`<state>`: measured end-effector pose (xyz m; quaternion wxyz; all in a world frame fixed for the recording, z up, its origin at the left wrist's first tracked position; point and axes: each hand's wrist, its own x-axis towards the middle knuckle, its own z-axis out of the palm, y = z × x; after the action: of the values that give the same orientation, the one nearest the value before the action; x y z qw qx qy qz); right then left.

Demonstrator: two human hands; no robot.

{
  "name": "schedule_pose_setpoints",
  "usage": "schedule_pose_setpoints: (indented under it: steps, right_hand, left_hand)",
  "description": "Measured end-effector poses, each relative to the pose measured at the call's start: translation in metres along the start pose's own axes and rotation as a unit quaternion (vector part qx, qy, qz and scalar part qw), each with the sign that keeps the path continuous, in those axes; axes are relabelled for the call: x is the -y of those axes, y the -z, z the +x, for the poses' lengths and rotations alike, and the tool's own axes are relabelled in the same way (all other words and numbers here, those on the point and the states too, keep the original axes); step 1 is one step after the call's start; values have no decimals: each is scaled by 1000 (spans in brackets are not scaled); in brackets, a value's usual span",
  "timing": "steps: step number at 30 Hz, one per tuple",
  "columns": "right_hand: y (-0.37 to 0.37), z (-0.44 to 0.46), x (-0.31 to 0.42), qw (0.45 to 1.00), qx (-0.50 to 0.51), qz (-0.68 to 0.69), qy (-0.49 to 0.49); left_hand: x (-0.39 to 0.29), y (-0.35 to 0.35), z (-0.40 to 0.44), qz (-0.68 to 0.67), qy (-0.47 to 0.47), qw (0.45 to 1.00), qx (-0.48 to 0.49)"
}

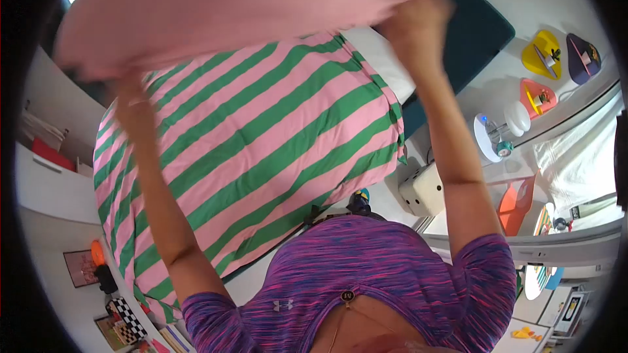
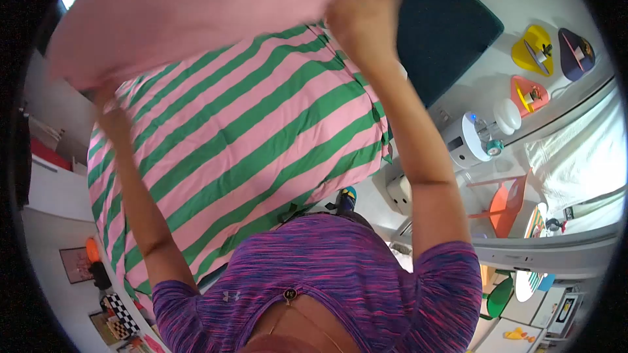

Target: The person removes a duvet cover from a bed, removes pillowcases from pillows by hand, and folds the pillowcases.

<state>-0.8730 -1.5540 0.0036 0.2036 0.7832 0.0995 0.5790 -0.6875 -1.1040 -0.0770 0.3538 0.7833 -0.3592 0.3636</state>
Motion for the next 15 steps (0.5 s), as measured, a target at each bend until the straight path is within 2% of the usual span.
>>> schedule_pose_setpoints:
  steps: [1, 2, 3, 4, 5, 6, 8, 9, 10, 11, 12, 14, 15]
  right_hand:
    - [-29, -49, 16, 971, 235, 22, 32]
    - [-38, -102, 33, 881, 459, 100, 56]
    - [-23, -146, 49, 738, 631, 234, 42]
    - [1, -170, 59, 569, 739, 361, -5]
    - [21, -181, 60, 396, 809, 431, -61]
    - [31, -182, 52, 328, 825, 447, -109]
    - [-4, -200, 19, 501, 761, 408, -62]
    - [-13, -177, 5, 623, 631, 450, -104]
    - [-8, -113, 12, 616, 711, 283, -188]
    - [-40, -129, 1, 783, 540, 287, -115]
    - [-67, -123, -3, 837, 414, 325, -148]
    - [-92, -85, -10, 899, 304, 277, -149]
    - [-89, -63, -12, 914, 249, 284, -149]
  left_hand:
    - [-2, -40, -44, 54, 27, 984, 166]
    - [-10, -72, -91, 65, 10, 942, 328]
    - [-29, -89, -128, 33, -20, 888, 458]
    - [-54, -92, -146, -22, -32, 838, 545]
    - [-71, -90, -153, -74, -20, 798, 597]
    - [-79, -89, -148, -101, 45, 782, 614]
    - [-99, -78, -144, -156, 182, 727, 644]
    - [-97, -78, -127, -136, 222, 768, 585]
    - [-86, -90, -100, -113, 256, 807, 519]
    - [-57, -111, -95, -162, 290, 856, 395]
    - [-61, -111, -58, -58, 282, 896, 337]
    - [-56, -112, -10, 11, 217, 967, 131]
    - [-59, -103, 8, -17, 190, 978, 88]
